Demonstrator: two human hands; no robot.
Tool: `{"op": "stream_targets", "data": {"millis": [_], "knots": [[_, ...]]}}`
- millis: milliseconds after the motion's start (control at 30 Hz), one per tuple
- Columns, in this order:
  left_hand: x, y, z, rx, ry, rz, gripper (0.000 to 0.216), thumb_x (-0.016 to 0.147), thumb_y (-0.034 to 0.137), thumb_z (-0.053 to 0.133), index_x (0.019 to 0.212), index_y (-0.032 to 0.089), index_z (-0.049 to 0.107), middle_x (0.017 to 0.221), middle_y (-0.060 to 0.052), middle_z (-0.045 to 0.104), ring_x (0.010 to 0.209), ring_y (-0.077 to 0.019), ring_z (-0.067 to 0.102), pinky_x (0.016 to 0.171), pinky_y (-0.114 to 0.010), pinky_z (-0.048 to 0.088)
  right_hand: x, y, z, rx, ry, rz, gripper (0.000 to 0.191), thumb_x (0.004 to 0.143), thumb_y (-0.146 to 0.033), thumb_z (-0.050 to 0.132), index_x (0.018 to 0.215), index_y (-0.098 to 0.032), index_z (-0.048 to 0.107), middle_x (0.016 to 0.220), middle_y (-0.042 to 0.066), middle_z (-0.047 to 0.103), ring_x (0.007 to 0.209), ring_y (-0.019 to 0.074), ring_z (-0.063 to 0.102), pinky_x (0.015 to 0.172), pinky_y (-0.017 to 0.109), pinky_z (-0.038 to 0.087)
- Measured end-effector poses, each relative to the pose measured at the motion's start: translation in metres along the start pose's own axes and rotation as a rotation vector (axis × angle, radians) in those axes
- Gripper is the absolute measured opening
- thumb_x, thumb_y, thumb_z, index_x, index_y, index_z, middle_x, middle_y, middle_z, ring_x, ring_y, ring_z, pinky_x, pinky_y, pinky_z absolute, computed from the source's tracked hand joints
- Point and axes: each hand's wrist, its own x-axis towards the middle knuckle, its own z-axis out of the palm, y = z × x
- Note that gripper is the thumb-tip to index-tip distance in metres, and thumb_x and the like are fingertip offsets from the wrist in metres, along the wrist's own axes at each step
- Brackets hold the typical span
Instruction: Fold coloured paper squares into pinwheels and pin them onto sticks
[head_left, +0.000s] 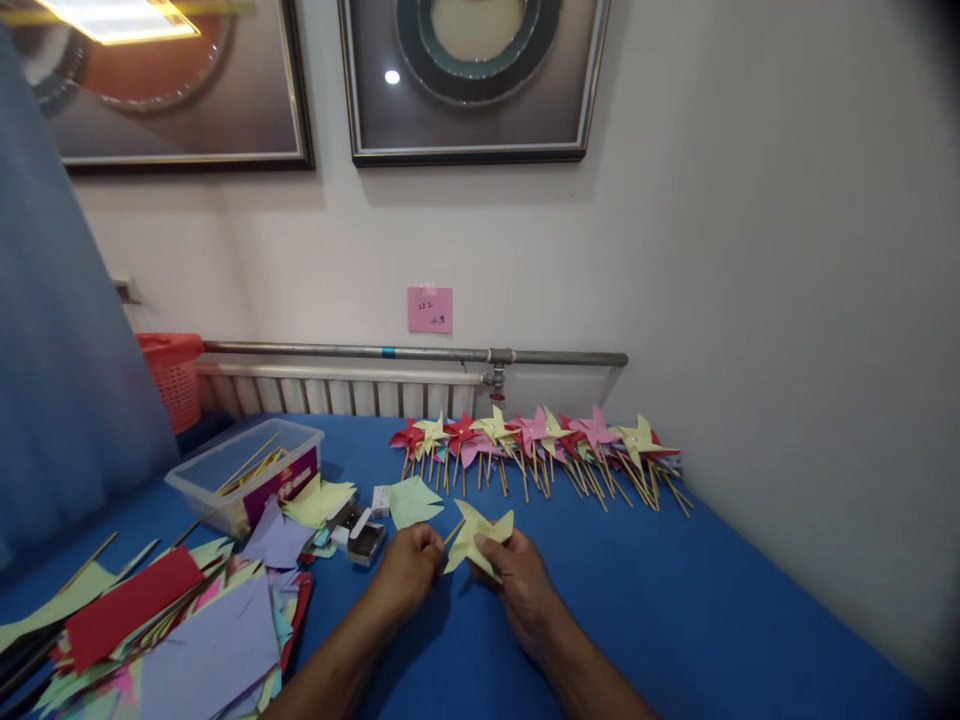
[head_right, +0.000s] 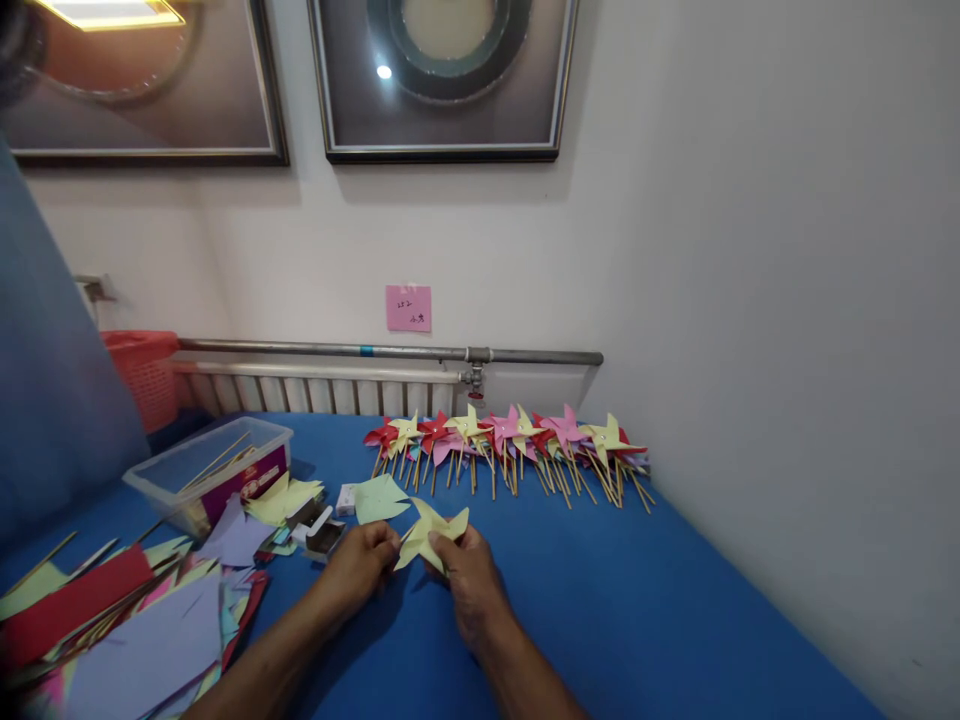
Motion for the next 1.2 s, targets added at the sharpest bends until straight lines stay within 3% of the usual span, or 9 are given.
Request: {"op": "stream_targets", "data": {"millis": [167,533,833,1200], "knots": [[-0.003,0.005,0.003,-0.091,0.040,-0.023,0.016,0.084,0.024,0.053,0.068,0.019,0.053,0.050,0.006,0.052,0.040,-0.0094,0.041,0.044,-0.022,0.026,0.001,-0.004,-0.003,0.017,0.018,-0.014,0.039,0.059,-0.036,0.090,0.086,-0.017,0.069,0.065,-0.002,0.067,0.058,0.0137,0.058,0.059,0.026,0.048],[-0.015,0.011,0.014,-0.100,-0.043,0.029,0.011,0.077,0.026,0.051,0.068,0.020,0.054,0.048,0.005,0.055,0.034,-0.0089,0.036,0.039,-0.022,0.023,0.017,0.024,-0.008,-0.008,0.006,-0.010,0.051,0.052,-0.042,0.092,0.089,-0.018,0.065,0.072,0.000,0.069,0.062,0.0162,0.062,0.057,0.027,0.049],[-0.009,0.004,0.013,-0.086,-0.042,0.048,0.021,0.075,0.037,0.056,0.064,0.020,0.055,0.046,0.005,0.051,0.033,-0.0091,0.038,0.038,-0.023,0.025,0.019,0.029,-0.009,-0.039,0.009,-0.016,0.048,0.055,-0.042,0.089,0.090,-0.019,0.067,0.077,0.002,0.072,0.066,0.0185,0.064,0.062,0.029,0.051],[-0.010,0.002,0.014,-0.071,-0.019,0.055,0.022,0.077,0.037,0.058,0.064,0.019,0.054,0.048,0.005,0.051,0.036,-0.0089,0.038,0.040,-0.022,0.026,0.019,0.030,-0.010,-0.033,-0.002,-0.060,0.045,0.056,-0.041,0.089,0.089,-0.018,0.068,0.073,0.001,0.071,0.061,0.0169,0.062,0.059,0.028,0.050]]}}
